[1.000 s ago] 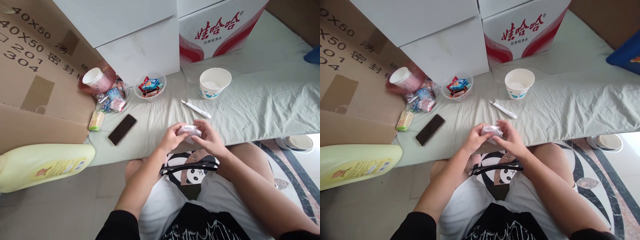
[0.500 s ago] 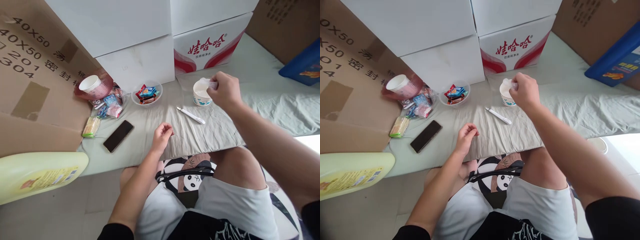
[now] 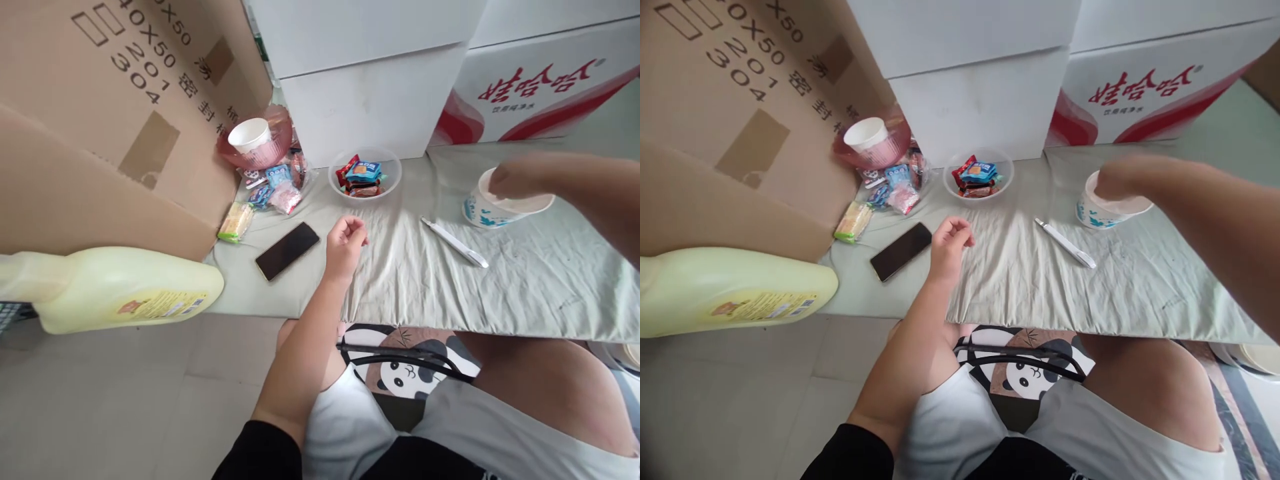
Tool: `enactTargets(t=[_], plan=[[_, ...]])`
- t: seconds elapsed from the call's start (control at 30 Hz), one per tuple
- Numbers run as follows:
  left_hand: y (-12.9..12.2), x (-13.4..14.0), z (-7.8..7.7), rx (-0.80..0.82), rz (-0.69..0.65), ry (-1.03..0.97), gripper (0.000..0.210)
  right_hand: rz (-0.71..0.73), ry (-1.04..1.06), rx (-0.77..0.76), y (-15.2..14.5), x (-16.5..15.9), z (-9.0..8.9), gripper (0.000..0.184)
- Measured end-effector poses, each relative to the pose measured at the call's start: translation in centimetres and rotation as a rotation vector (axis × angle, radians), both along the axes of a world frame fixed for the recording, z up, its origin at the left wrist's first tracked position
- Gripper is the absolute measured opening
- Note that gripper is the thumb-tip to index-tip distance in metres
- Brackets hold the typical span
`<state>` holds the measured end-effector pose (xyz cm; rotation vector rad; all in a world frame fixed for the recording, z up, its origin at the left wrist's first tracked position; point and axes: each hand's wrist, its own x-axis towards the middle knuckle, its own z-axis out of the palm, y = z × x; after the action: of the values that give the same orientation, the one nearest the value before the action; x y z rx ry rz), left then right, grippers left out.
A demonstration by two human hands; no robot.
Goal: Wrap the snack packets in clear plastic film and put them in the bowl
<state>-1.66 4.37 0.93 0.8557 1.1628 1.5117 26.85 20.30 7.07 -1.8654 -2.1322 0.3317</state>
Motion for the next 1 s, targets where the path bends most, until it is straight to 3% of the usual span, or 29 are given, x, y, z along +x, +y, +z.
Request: enactTargets(t=[0.07, 0.1, 0.2, 0.33, 0.47, 0.57, 0.7, 0.87, 1.0], plan=[[0.5, -1.5, 0.5, 0.009, 0.111, -0.081, 0.012, -0.102, -0.245, 0.01, -1.3, -3.3, 2.4, 0.016], [0.7, -2.2, 0.7, 0.008, 0.182, -0.14, 0.011, -0.071, -0.333, 0.043, -2.3, -5.7, 3.5, 0.017], [1.2, -4.1, 1.3, -0.029, 0.446, -0.379, 0.01, 0.235, -0.271, 0.037, -5.7, -14.8, 4.7, 0.034], [1.4, -6.2, 1.6, -0.126, 0.673, -0.638, 0.02, 0.599, -0.108, -0.071, -7.6, -26.6, 1.9, 0.066], [1.0, -7.7, 1.3, -0.114, 0.713, -0.636, 0.021, 0.559, -0.063, -0.228, -5.9, -33.6, -2.3, 0.088], [0.6, -8.1, 0.9, -0.093, 0.702, -0.599, 0.015, 0.55, -0.076, -0.285, -4.7, -35.3, -4.5, 0.08], [0.6, -7.9, 0.7, -0.04, 0.692, -0.562, 0.014, 0.572, 0.003, -0.201, -4.8, -34.9, -5.9, 0.061], [0.7, -7.5, 0.4, 0.019, 0.691, -0.511, 0.015, 0.602, 0.148, -0.025, -5.8, -32.8, -5.8, 0.046], [0.6, -7.5, 0.0, 0.031, 0.706, -0.369, 0.022, 0.586, 0.306, 0.144, -8.0, -28.5, -4.8, 0.041]])
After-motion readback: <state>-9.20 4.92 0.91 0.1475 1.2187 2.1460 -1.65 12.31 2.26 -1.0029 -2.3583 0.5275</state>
